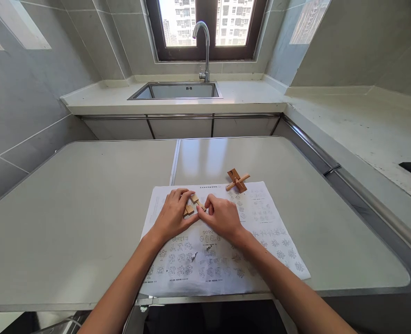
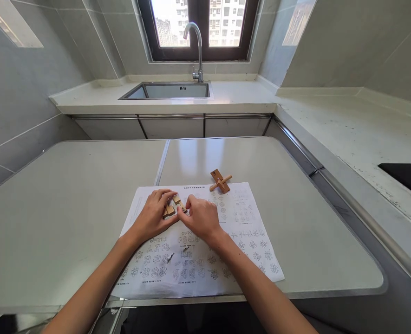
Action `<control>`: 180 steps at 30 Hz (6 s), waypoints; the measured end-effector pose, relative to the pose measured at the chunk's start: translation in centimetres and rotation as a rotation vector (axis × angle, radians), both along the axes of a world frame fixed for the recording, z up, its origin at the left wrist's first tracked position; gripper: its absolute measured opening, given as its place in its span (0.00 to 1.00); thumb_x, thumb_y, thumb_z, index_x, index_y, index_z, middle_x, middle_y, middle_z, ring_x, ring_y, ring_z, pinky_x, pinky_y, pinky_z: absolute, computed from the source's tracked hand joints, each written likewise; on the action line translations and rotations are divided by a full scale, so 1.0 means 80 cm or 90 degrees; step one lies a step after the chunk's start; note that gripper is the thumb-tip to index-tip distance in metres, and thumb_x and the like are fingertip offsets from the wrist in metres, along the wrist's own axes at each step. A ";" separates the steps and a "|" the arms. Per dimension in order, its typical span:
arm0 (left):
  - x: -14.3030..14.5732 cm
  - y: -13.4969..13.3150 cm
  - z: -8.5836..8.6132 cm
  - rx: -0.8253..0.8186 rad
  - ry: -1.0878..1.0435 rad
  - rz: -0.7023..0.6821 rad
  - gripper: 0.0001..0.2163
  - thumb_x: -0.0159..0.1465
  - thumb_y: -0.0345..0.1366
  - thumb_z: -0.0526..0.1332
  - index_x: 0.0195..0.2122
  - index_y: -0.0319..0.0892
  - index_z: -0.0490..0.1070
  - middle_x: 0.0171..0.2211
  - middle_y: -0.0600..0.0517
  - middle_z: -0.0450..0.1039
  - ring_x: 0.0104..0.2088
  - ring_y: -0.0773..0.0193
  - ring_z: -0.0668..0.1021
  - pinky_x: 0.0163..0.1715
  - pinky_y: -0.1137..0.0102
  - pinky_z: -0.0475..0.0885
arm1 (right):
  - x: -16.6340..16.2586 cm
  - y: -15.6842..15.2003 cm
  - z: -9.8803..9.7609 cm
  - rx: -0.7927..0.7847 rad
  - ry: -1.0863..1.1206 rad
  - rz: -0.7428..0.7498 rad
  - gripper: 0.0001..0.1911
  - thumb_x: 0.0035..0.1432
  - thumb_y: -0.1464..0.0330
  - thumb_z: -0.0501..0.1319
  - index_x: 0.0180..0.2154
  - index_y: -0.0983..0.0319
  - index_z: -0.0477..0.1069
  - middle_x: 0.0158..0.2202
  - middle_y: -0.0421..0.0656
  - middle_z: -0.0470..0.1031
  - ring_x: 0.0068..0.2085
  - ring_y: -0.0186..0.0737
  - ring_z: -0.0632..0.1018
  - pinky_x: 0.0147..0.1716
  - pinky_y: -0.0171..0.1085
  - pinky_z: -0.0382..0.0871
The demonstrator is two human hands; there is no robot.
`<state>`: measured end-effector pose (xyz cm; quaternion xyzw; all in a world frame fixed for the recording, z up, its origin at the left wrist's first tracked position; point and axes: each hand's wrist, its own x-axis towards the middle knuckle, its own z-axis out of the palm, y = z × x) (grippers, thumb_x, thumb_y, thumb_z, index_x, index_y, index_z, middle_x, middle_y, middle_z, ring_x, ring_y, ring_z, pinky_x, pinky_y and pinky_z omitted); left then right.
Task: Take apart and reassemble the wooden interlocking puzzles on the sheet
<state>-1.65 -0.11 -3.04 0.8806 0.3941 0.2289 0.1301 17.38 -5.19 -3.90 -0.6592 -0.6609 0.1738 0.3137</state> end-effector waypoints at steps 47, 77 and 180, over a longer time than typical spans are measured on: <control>-0.039 0.028 0.005 0.172 0.012 0.307 0.19 0.71 0.48 0.60 0.57 0.43 0.72 0.59 0.36 0.67 0.59 0.37 0.68 0.58 0.43 0.67 | 0.013 0.011 0.005 0.019 0.308 0.040 0.17 0.69 0.56 0.56 0.31 0.57 0.67 0.22 0.36 0.71 0.24 0.37 0.71 0.29 0.35 0.64; -0.004 -0.013 -0.001 0.147 -0.011 -0.113 0.08 0.69 0.28 0.57 0.44 0.43 0.76 0.24 0.58 0.78 0.22 0.69 0.78 0.24 0.73 0.64 | 0.055 0.036 -0.002 -0.109 1.239 -0.004 0.21 0.66 0.50 0.63 0.33 0.61 0.70 0.21 0.33 0.60 0.18 0.26 0.56 0.13 0.26 0.51; 0.016 -0.023 0.006 0.022 -0.131 0.047 0.14 0.78 0.36 0.49 0.48 0.43 0.75 0.40 0.50 0.82 0.36 0.62 0.82 0.38 0.70 0.73 | 0.003 -0.008 0.005 -0.082 0.604 0.194 0.27 0.72 0.48 0.57 0.26 0.58 0.59 0.20 0.33 0.55 0.22 0.31 0.57 0.22 0.36 0.51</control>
